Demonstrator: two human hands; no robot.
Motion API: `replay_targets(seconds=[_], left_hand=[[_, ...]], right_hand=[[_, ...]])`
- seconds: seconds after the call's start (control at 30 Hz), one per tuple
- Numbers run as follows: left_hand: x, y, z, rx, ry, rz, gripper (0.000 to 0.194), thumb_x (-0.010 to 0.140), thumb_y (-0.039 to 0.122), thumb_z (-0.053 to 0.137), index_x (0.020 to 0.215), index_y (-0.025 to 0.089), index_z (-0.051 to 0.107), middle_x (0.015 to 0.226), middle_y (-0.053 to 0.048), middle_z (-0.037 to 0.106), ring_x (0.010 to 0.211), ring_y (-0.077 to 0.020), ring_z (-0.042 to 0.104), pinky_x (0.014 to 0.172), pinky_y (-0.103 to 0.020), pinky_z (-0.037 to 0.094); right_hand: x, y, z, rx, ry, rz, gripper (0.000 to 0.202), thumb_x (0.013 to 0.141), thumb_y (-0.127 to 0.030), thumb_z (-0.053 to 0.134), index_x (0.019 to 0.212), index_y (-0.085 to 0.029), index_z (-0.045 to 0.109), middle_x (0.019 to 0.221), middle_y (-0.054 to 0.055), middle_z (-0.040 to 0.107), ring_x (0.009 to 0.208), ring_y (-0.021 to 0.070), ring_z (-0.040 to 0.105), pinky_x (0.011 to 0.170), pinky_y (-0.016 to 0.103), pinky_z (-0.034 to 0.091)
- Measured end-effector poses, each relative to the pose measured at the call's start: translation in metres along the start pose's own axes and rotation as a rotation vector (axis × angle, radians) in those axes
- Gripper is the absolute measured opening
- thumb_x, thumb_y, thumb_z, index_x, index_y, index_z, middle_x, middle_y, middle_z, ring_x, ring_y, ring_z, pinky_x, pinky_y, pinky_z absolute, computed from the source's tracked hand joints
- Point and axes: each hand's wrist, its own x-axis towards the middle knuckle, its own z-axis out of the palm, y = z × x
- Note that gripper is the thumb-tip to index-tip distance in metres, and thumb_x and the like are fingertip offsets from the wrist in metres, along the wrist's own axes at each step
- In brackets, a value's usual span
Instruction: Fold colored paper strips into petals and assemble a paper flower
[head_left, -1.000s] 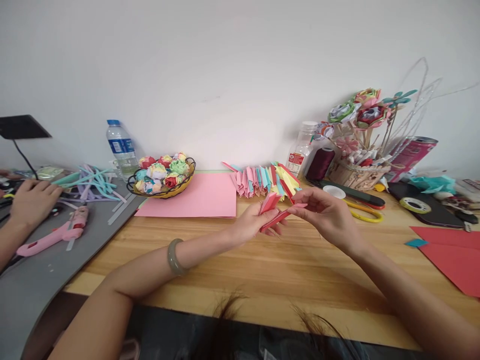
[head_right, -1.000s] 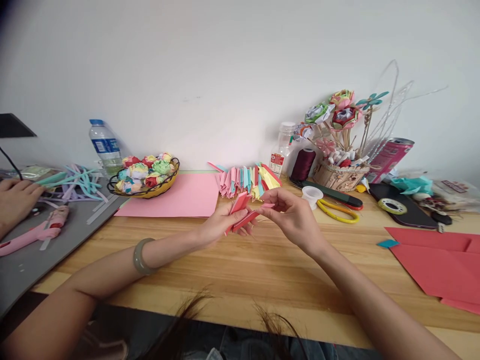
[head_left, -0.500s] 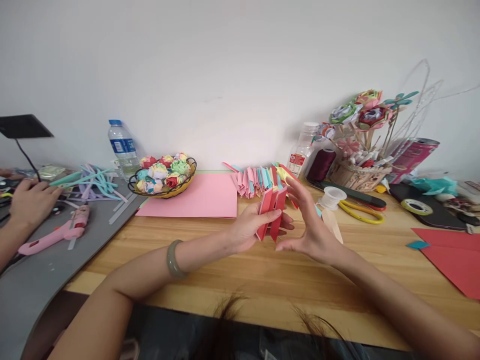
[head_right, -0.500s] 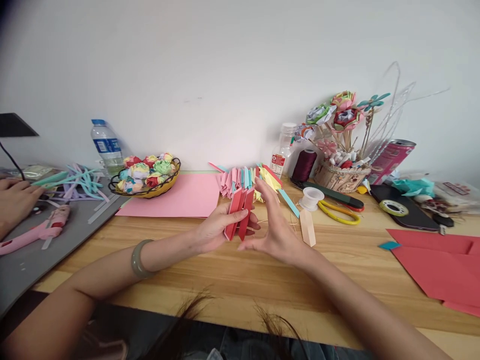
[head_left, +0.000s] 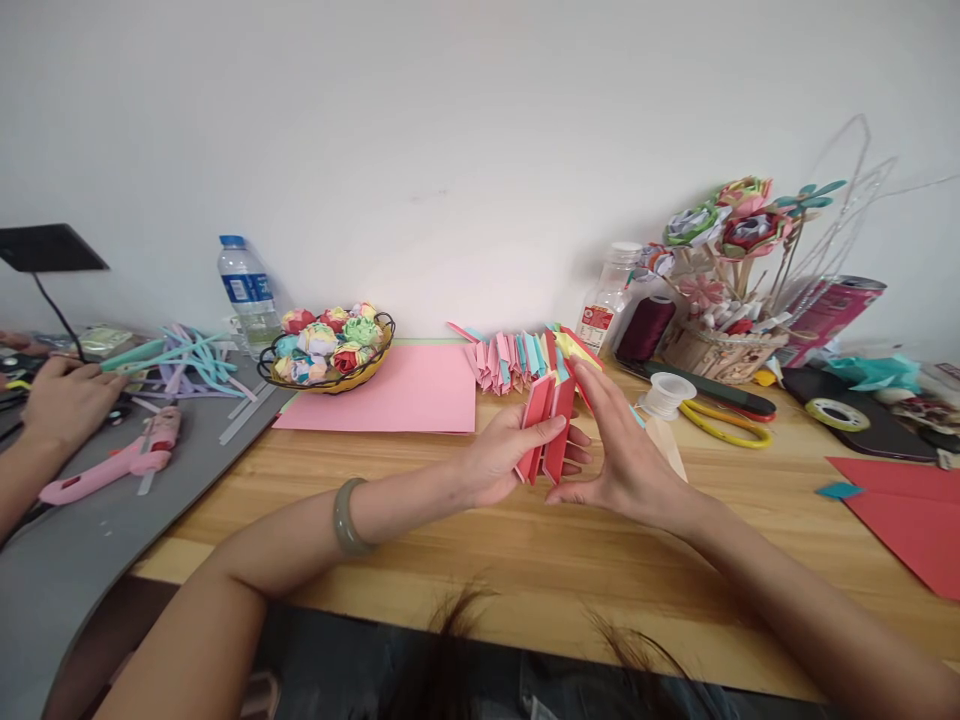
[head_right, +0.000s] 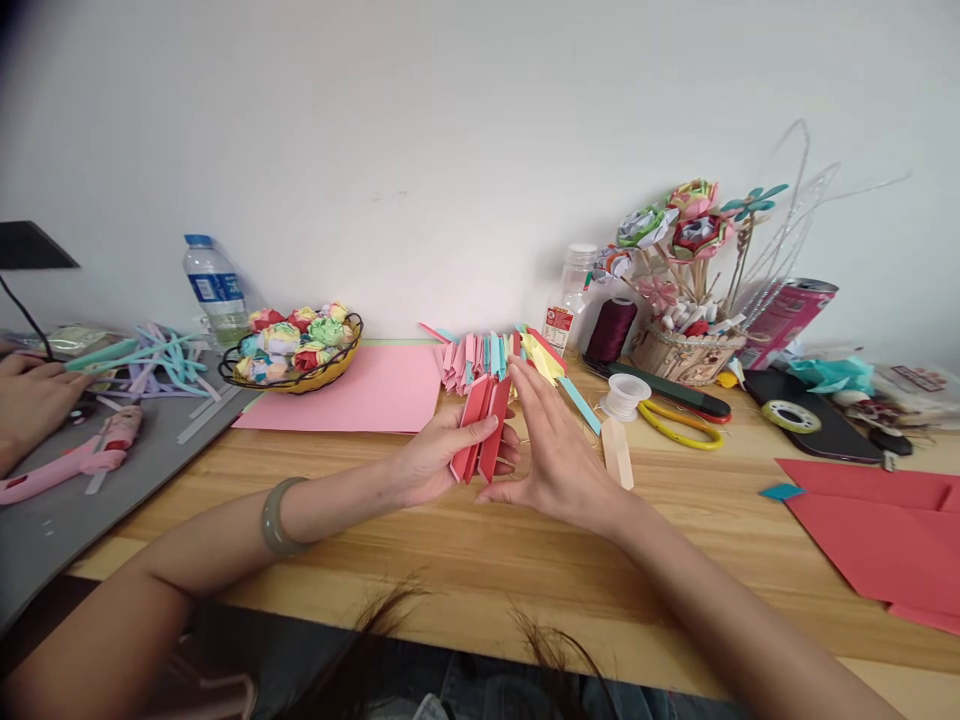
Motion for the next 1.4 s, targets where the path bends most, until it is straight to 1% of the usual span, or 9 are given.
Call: replay_targets(seconds=[0.13, 0.27, 0.47, 0.57, 0.67, 0.83, 1.03, 1.23, 1.4], left_hand=[[0.000, -0.002, 0.000, 0.021, 0.019, 0.002, 0.029, 0.071, 0.029, 0.068, 0.090, 0.012, 0.056, 0.075, -0.003, 0.063, 0.064, -0.0126, 0.061, 0.065, -0.028, 0.049], [-0.001, -0.004, 0.000, 0.037, -0.002, 0.028, 0.028, 0.069, 0.032, 0.069, 0.082, 0.011, 0.054, 0.068, -0.001, 0.058, 0.061, -0.0115, 0.059, 0.062, -0.026, 0.047], [-0.001, -0.004, -0.001, 0.062, -0.033, 0.036, 0.027, 0.072, 0.033, 0.066, 0.081, 0.013, 0.050, 0.064, 0.003, 0.052, 0.056, -0.0072, 0.052, 0.057, -0.022, 0.044], [0.000, -0.003, -0.001, 0.104, -0.010, 0.039, 0.030, 0.070, 0.036, 0.066, 0.078, 0.014, 0.047, 0.063, 0.004, 0.049, 0.052, -0.0056, 0.048, 0.051, -0.020, 0.039], [0.001, -0.002, -0.002, 0.231, 0.001, 0.062, 0.035, 0.069, 0.042, 0.065, 0.075, 0.015, 0.045, 0.063, 0.004, 0.048, 0.050, -0.0058, 0.047, 0.048, -0.019, 0.035], [0.002, -0.003, -0.006, 0.480, 0.017, 0.122, 0.036, 0.074, 0.044, 0.059, 0.089, 0.015, 0.044, 0.066, 0.004, 0.048, 0.053, -0.0067, 0.047, 0.051, -0.021, 0.037], [0.000, -0.001, -0.004, 0.604, -0.017, 0.115, 0.029, 0.080, 0.038, 0.051, 0.094, 0.014, 0.044, 0.071, 0.001, 0.050, 0.056, -0.0067, 0.046, 0.050, -0.020, 0.034], [0.001, -0.001, -0.004, 0.611, 0.016, 0.070, 0.029, 0.078, 0.041, 0.054, 0.084, 0.014, 0.046, 0.067, 0.002, 0.048, 0.055, -0.0070, 0.045, 0.050, -0.021, 0.035], [0.000, 0.000, -0.002, 0.591, 0.009, 0.061, 0.032, 0.078, 0.045, 0.053, 0.087, 0.015, 0.044, 0.062, 0.004, 0.046, 0.051, -0.0068, 0.045, 0.047, -0.021, 0.034]], right_hand=[[0.000, -0.001, 0.000, -0.025, -0.029, -0.007, 0.110, 0.061, -0.052, 0.069, 0.142, -0.023, 0.000, 0.144, 0.015, 0.021, 0.130, 0.0336, 0.023, 0.102, 0.053, 0.028], [0.000, -0.005, 0.004, 0.018, -0.031, -0.009, 0.115, 0.058, -0.053, 0.071, 0.141, -0.022, -0.002, 0.146, 0.017, 0.014, 0.132, 0.0344, 0.017, 0.102, 0.054, 0.026], [-0.003, -0.009, 0.009, 0.332, -0.128, 0.140, 0.112, 0.062, -0.048, 0.071, 0.140, -0.026, -0.006, 0.145, 0.016, 0.016, 0.130, 0.0317, 0.023, 0.100, 0.051, 0.031], [-0.001, -0.010, 0.006, 0.555, -0.109, 0.204, 0.088, 0.070, -0.048, 0.064, 0.139, -0.031, 0.011, 0.145, 0.010, 0.022, 0.129, 0.0280, 0.028, 0.099, 0.048, 0.034], [0.003, -0.009, 0.000, 0.704, 0.041, 0.323, 0.048, 0.082, -0.043, 0.051, 0.126, -0.031, 0.038, 0.130, 0.007, 0.045, 0.113, 0.0223, 0.049, 0.092, 0.043, 0.043], [0.005, -0.004, -0.007, 0.567, 0.193, 0.439, 0.033, 0.081, -0.039, 0.055, 0.111, -0.027, 0.056, 0.104, 0.004, 0.063, 0.094, 0.0194, 0.058, 0.084, 0.038, 0.046], [0.003, -0.003, -0.005, 0.647, 0.210, 0.445, 0.024, 0.076, -0.035, 0.061, 0.096, -0.021, 0.062, 0.087, 0.004, 0.068, 0.080, 0.0186, 0.063, 0.075, 0.035, 0.051], [0.004, -0.008, -0.006, 0.375, 0.196, 0.367, 0.023, 0.082, -0.032, 0.054, 0.100, -0.020, 0.062, 0.087, 0.005, 0.065, 0.075, 0.0174, 0.061, 0.070, 0.035, 0.051], [0.004, -0.011, -0.005, 0.048, 0.314, 0.082, 0.042, 0.083, -0.026, 0.053, 0.124, -0.026, 0.046, 0.118, 0.010, 0.051, 0.107, 0.0237, 0.050, 0.085, 0.042, 0.046]])
